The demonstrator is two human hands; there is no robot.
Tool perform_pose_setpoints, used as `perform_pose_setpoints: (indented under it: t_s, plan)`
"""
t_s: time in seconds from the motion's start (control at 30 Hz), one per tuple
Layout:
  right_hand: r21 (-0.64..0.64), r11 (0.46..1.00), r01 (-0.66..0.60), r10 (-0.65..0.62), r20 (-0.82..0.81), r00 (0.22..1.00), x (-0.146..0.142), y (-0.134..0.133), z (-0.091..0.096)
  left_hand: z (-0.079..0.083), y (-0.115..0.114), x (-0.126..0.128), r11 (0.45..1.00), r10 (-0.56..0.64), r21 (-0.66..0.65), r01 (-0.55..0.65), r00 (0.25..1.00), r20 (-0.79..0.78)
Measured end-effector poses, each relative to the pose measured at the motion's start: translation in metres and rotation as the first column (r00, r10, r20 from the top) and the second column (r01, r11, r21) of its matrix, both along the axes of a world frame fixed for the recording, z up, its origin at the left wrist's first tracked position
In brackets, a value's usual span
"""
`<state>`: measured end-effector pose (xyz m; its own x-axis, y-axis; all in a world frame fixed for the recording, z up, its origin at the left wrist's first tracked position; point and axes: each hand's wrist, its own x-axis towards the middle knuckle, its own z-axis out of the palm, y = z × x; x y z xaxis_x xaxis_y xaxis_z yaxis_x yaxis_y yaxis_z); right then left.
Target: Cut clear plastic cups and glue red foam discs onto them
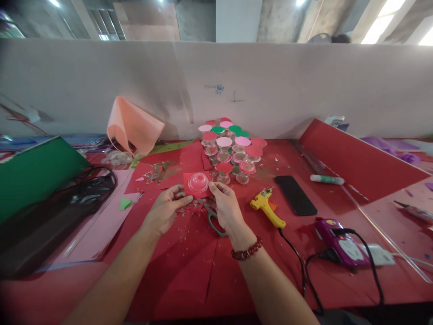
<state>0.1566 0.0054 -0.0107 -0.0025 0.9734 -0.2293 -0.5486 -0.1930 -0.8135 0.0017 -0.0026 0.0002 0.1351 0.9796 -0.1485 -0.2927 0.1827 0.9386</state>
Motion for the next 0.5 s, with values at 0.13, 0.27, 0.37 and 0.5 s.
perform_pose_setpoints:
  t_s: [0.13,0.27,0.37,0.5]
  plan:
    - [0.005,1.0,-0.009,0.009,0.007,1.0,0.0008,-0.0004,0.0005,-0.0009,0.0011,-0.001,1.0,0.001,-0.011,-0.002,1.0,-0.015]
    - [0.034,0.999,0.008,-0.01,0.063,0.998,0.0004,-0.0021,0.0032,-0.0021,0.0031,-0.0025,1.0,0.024,0.002,-0.024,0.995,0.096]
    - [0.031,0.999,-0.018,0.015,0.083,0.996,0.0005,-0.0028,0.0025,-0.0052,0.0056,-0.0049,0.996,0.078,-0.044,-0.072,0.985,0.156]
    - [0.001,0.999,-0.047,0.047,0.048,0.998,0.0019,-0.0019,-0.0002,-0.0085,0.0079,-0.0077,0.989,0.144,-0.036,-0.14,0.98,0.135]
